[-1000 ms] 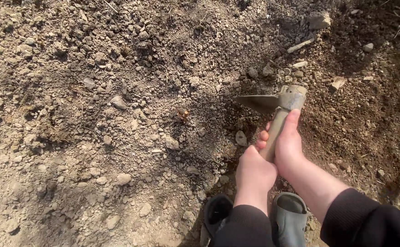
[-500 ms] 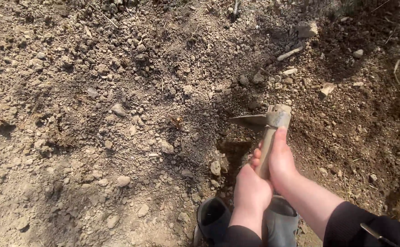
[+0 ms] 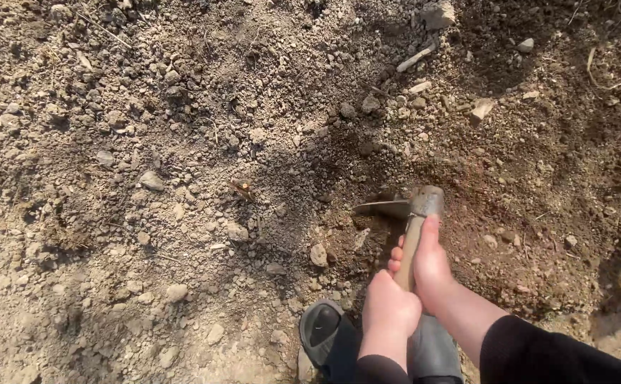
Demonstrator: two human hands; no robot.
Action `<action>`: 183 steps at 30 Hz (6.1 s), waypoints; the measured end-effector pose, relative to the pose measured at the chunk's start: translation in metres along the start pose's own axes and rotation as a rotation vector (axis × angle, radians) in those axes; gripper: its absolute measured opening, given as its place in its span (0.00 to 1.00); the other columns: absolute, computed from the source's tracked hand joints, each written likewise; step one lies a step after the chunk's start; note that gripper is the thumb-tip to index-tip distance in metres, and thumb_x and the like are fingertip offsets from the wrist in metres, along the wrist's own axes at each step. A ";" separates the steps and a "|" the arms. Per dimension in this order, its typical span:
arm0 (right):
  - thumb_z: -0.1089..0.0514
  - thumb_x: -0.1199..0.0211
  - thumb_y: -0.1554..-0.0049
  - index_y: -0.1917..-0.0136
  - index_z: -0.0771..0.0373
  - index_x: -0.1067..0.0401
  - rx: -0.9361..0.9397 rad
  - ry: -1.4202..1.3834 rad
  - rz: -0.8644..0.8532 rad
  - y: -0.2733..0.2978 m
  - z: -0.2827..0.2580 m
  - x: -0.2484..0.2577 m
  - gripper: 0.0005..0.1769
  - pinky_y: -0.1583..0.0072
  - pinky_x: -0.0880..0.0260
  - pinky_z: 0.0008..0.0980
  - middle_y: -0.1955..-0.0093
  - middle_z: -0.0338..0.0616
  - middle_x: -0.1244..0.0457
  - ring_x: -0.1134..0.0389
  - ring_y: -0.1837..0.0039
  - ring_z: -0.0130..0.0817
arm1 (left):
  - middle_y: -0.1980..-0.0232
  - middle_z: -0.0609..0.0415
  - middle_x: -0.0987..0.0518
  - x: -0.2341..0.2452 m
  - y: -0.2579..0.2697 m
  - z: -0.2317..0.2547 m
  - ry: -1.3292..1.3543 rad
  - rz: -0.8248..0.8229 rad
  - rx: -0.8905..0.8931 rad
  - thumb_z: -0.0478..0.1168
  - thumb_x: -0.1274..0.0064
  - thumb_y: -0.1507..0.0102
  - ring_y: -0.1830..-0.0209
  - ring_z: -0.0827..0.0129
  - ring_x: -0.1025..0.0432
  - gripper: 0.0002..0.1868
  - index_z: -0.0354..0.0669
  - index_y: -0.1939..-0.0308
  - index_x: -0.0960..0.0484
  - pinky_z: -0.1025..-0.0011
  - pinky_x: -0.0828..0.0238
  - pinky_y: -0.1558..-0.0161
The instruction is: The person uses a small hand hoe to repeatedly break up and loosen dry soil in a garden bed. They work along a narrow strip, striking the ground and pulling back to create a furrow. The person continues this action throughout the clip, gradually extending the loosened area.
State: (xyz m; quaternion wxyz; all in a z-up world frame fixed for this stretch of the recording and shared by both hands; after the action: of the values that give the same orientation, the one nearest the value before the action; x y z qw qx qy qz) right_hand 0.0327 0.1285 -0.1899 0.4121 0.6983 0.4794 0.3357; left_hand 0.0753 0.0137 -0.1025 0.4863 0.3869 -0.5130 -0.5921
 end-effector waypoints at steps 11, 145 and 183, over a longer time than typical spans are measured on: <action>0.15 0.71 0.38 0.56 0.58 0.39 0.014 -0.056 -0.007 0.009 -0.029 -0.007 0.45 0.65 0.31 0.42 0.71 0.40 0.43 0.39 0.72 0.36 | 0.35 0.58 0.22 0.018 0.020 0.032 -0.078 -0.023 -0.065 0.38 0.60 0.42 0.31 0.62 0.29 0.27 0.58 0.39 0.24 0.61 0.31 0.31; 0.27 0.62 0.33 0.55 0.62 0.36 -0.185 -0.219 0.048 0.060 0.063 -0.017 0.37 0.63 0.35 0.39 0.67 0.50 0.40 0.39 0.68 0.40 | 0.75 0.56 0.23 0.005 -0.046 -0.084 -0.127 0.008 -0.113 0.27 0.54 0.50 0.78 0.67 0.31 0.07 0.43 0.74 0.24 0.71 0.42 0.76; 0.23 0.61 0.36 0.52 0.64 0.34 0.242 -0.061 0.021 -0.010 -0.140 0.015 0.41 0.60 0.22 0.42 0.66 0.49 0.36 0.30 0.66 0.41 | 0.77 0.46 0.23 -0.057 -0.095 0.105 0.274 -0.350 -0.446 0.57 0.42 0.42 0.81 0.64 0.25 0.31 0.32 0.48 0.22 0.68 0.24 0.75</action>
State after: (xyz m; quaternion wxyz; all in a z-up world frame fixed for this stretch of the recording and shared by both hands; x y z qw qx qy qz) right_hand -0.0871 0.1797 -0.1369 0.3358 0.7577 0.4963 0.2584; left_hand -0.0291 0.0933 -0.1796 0.5147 0.4291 -0.2257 -0.7071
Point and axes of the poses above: each hand's wrist, its own y-axis away from the middle knuckle, its own x-axis out of the back of the hand, z = x × y, the point moved 8 cm from there along -y, towards the middle knuckle
